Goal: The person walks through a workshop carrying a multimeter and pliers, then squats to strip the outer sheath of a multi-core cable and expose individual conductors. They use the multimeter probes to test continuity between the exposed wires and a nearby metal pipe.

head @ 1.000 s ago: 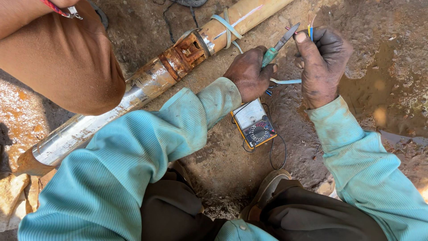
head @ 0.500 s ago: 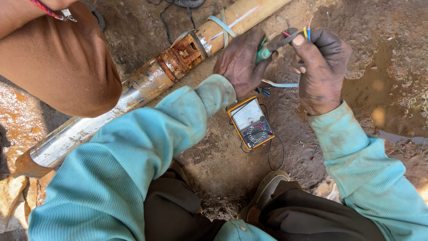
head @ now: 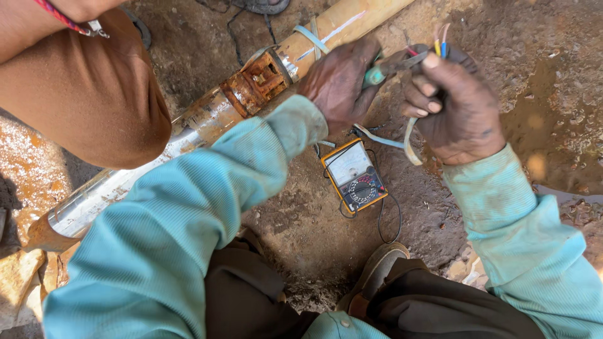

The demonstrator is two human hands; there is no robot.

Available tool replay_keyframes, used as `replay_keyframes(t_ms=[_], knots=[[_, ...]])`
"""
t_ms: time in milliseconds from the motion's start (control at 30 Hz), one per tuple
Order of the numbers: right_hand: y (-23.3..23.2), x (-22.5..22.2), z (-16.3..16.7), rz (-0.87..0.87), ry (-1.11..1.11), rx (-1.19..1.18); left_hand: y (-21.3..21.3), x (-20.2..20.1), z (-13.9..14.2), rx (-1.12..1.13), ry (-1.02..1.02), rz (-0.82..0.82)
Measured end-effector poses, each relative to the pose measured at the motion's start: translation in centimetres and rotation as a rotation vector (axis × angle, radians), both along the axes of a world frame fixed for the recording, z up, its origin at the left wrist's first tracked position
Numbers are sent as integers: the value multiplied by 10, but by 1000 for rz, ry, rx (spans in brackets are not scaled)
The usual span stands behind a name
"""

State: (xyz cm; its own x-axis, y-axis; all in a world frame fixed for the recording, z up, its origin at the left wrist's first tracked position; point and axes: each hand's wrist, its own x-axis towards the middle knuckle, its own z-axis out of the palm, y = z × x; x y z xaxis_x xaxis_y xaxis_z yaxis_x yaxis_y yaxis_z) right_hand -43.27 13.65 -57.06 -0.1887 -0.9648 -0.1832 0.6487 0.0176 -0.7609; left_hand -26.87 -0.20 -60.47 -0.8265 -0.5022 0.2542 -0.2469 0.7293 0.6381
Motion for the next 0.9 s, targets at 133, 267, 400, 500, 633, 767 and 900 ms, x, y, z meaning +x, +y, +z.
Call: replay_keyframes(t_ms=[133,267,400,500,633,767,900], knots=[[-2,2,-4,-245,605,-114,17,3,9,349,-38,-30],[-1,2,-3,-326,1137,-175,21,8,20,502,-126,-70],[1,6,1,-358,1256,-159,20,10,27,511,-171,-27],[1,10,3,-371,1254,-102,21,9,29,475,-177,-13],[0,11,5,-373,1255,-102,21,8,27,437,-186,-23],[-2,10,2,-368,1275,-113,20,9,23,407,-173,-5],[-2,7,-3,-341,1196,-150,19,8,19,390,-148,-3]])
